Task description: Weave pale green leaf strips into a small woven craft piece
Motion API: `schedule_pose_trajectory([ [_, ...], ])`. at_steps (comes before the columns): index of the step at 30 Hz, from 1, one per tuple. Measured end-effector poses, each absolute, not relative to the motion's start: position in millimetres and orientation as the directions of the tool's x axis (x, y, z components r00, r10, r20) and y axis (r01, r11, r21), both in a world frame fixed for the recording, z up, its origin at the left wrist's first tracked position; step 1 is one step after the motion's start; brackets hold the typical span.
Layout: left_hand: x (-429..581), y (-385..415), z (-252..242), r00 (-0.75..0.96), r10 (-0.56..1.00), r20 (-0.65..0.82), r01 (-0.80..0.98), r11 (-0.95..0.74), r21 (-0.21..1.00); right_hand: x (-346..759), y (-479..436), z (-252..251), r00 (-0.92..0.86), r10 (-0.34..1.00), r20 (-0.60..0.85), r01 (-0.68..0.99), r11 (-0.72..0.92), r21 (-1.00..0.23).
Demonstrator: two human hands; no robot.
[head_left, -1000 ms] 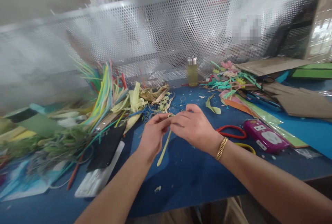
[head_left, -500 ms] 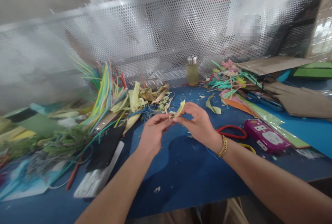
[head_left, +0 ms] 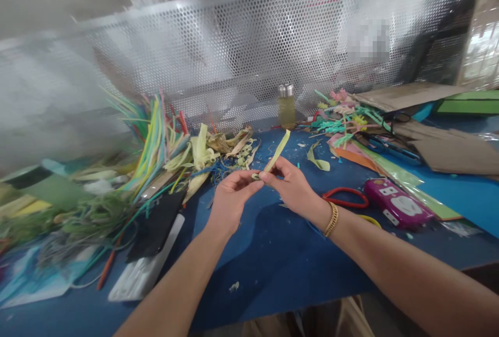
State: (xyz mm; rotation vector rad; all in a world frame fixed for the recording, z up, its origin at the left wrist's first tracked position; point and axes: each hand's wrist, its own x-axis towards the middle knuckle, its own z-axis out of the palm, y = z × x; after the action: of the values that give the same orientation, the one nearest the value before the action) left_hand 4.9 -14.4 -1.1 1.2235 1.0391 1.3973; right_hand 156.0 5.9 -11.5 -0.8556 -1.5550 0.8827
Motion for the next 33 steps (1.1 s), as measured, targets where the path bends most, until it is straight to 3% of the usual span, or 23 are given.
schedule_pose_trajectory([
  [5, -0.3, -11.2, -0.6, -0.001, 0.986, 0.167, -0.075, -0.166, 0.983, 154.6, 3.9, -10.3, -0.22, 0.922, 0.317, -0.085, 0.306, -0.948],
  [12, -7.2, -8.0, 1.4, 0.026, 0.992, 0.126, -0.032, -0.125, 0.992, 163.9, 7.6, -2.2, -0.306, 0.921, 0.242, -0.03, 0.245, -0.969],
  [19, -10.3, -5.7, 3.0, 0.029, 0.984, 0.174, 0.059, -0.175, 0.983, 166.5, 7.3, 0.0, -0.322, 0.923, 0.208, -0.002, 0.22, -0.976],
  [23, -9.5, -5.8, 2.8, 0.05, 0.985, 0.162, 0.029, -0.164, 0.986, 166.7, 7.8, -1.3, -0.323, 0.92, 0.222, 0.039, 0.247, -0.968],
  [33, -10.1, -7.4, 4.7, 0.152, 0.988, -0.021, -0.098, 0.036, 0.995, 167.9, 9.7, -1.4, -0.338, 0.914, 0.222, -0.019, 0.23, -0.973],
])
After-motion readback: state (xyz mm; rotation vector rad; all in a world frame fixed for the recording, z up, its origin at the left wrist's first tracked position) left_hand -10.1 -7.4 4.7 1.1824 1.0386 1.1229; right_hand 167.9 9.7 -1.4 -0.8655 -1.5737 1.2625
